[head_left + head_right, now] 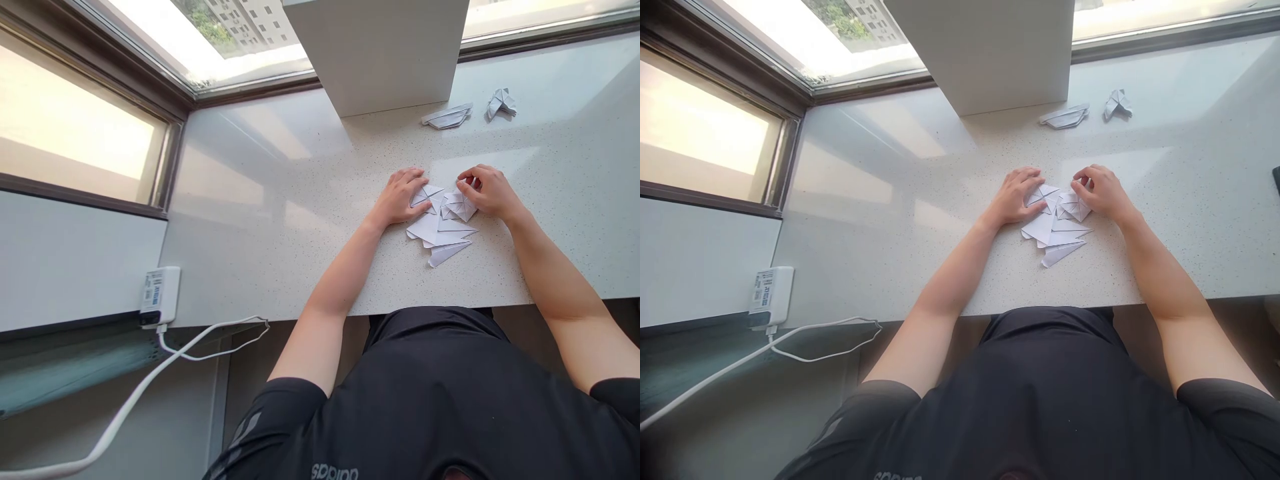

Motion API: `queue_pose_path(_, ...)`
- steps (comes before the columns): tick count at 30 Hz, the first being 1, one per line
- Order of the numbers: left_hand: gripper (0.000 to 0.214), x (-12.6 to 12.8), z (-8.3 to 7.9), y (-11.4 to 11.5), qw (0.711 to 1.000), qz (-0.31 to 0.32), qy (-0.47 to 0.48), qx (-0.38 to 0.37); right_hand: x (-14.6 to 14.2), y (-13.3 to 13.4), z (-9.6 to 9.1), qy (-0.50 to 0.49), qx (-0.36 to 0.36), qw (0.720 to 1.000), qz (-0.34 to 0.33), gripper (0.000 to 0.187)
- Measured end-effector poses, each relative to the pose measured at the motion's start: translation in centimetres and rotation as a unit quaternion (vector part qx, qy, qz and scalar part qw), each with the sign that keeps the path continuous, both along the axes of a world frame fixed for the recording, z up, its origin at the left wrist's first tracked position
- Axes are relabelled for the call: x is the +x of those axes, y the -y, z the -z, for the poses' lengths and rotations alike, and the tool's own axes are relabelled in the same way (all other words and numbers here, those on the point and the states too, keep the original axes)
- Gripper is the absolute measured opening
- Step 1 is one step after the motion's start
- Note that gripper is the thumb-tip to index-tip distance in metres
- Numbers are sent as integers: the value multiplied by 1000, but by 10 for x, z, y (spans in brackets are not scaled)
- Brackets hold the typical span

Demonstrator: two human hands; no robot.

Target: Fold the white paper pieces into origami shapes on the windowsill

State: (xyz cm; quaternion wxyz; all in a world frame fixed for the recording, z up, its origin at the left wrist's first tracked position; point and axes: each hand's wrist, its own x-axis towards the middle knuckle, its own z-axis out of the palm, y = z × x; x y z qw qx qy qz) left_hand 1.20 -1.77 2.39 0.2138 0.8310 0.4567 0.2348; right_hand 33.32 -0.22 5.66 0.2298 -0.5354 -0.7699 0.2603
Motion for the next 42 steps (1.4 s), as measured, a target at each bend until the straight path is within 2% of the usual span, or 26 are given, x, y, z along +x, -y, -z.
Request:
queue_pose_path(6,41,-3,-5,3,1000,1,2,-7,8,4,-6,9,-17,999,-38,25)
queue_pose_path(13,61,1,7,-1,999,-32,16,-4,20,2,-13,23,-46,996,-76,31)
queue_pose_path(18,49,1,11,-2,999,-40,24,-2,20,2,-22,3,-95,995,-43,28)
queue_pose_path(24,38,0,13,-3,998,-46,39,1,20,0,-20,-50,-99,994,2,37)
queue_pose_path(26,40,0,14,-4,998,-50,44,2,20,-1,-17,-58,-100,993,13,38)
queue_pose_path(32,68,1,20,-7,994,-92,59,5,17,2,-13,-50,-79,995,23,30)
queue_pose_path(42,49,0,19,-7,991,-107,84,-1,15,3,-11,-40,-73,996,12,26)
